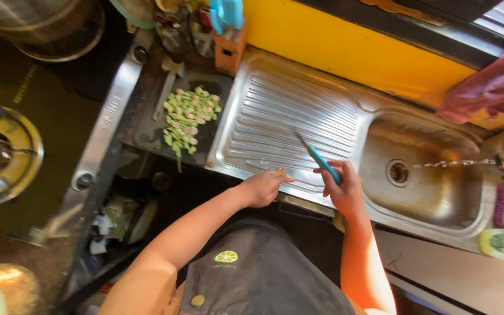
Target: The person chops green vegetables on a cutting board using a knife, then transfers the chopped pieces into a metal container. The person also handles stacks of disposable cups and lids, placing them on the counter.
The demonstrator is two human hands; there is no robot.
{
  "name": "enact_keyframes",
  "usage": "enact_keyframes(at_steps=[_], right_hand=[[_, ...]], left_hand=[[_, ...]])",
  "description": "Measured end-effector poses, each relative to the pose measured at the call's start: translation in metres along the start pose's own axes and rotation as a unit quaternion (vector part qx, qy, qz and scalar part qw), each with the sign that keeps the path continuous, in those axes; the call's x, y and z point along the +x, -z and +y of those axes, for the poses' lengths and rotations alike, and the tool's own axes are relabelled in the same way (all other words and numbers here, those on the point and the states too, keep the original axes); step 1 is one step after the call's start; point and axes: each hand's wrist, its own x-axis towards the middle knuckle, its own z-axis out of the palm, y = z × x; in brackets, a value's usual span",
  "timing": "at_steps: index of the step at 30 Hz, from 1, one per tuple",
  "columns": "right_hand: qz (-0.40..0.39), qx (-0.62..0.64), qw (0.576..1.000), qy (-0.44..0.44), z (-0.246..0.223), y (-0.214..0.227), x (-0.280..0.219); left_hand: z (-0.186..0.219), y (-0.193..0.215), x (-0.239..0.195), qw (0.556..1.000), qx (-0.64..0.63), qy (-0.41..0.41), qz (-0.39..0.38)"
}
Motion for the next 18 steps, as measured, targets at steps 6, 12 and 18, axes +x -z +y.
enact_keyframes(at_steps=[6,12,18], right_hand=[[-0.001,-0.003,1.0,0.015,-0.047,-0.087,0.083],[-0.006,0.056,0.992,0.112,-0.101,-0.107,0.162],[-0.017,-0.156,0.952,0.262,-0.154,-0.121,0.23]], left_hand=[[-0.022,0.088,-0.12,0.978,-0.152,0.102,0.098],[-0.035,0.119,-0.184,0.912,-0.255,0.289,0.137],[-0.03,0.11,-0.192,0.913,-0.043,0.312,0.261]])
